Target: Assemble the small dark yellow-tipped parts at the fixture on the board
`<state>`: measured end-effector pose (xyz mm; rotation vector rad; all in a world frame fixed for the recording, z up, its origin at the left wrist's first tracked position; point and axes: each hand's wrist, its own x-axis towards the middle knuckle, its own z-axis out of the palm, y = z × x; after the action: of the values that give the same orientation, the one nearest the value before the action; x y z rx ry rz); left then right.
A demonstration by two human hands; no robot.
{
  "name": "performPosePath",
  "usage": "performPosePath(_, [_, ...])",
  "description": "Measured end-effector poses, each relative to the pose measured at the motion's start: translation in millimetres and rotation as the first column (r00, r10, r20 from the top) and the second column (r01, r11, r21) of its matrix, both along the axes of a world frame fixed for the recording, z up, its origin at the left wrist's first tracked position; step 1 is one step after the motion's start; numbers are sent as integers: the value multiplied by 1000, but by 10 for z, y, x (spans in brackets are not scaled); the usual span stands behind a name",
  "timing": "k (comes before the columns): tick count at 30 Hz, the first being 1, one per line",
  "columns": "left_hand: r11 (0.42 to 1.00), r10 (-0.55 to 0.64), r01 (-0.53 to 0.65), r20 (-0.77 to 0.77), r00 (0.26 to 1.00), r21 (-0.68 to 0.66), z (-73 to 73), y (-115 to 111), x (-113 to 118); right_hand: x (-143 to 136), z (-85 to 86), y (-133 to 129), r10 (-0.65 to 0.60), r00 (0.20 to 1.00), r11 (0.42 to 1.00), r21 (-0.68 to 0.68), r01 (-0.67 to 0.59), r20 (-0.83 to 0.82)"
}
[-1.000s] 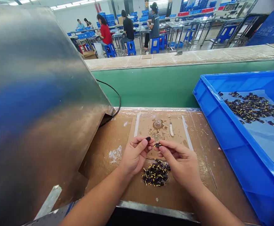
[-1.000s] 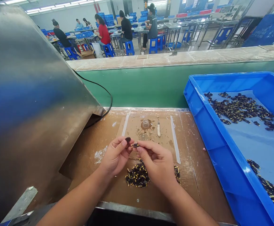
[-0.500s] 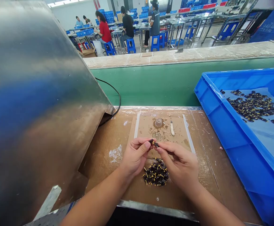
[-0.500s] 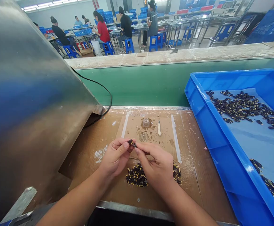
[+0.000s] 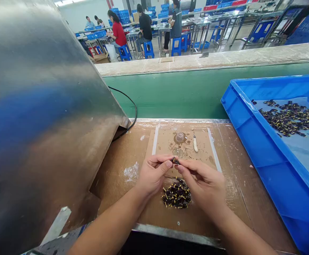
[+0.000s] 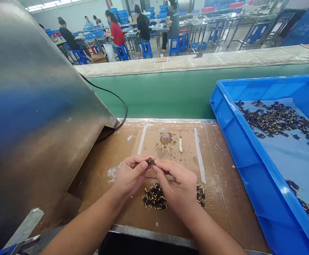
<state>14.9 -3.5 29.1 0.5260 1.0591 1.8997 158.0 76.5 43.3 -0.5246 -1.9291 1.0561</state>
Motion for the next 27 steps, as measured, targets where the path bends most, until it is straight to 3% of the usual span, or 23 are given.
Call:
performPosePath(5, [1000,20,-15,-236,971,21,-75,-26,-36,11,40,36,27,999,991,133,-24,-19])
performPosePath(12, [990,138,-124,-470,872,62,20,-28,34,-16,47,43,-28,1000,989,148,29,-14])
performPosePath(20, [982,189,-149,-610,770,115,-38,-20,55,-16,45,68,-66,998,974,214,67,-15])
performPosePath(27, [984,176,-126,-687,705,123,-39,17,67,-17,5,124,-182,983,900,396,182,-39])
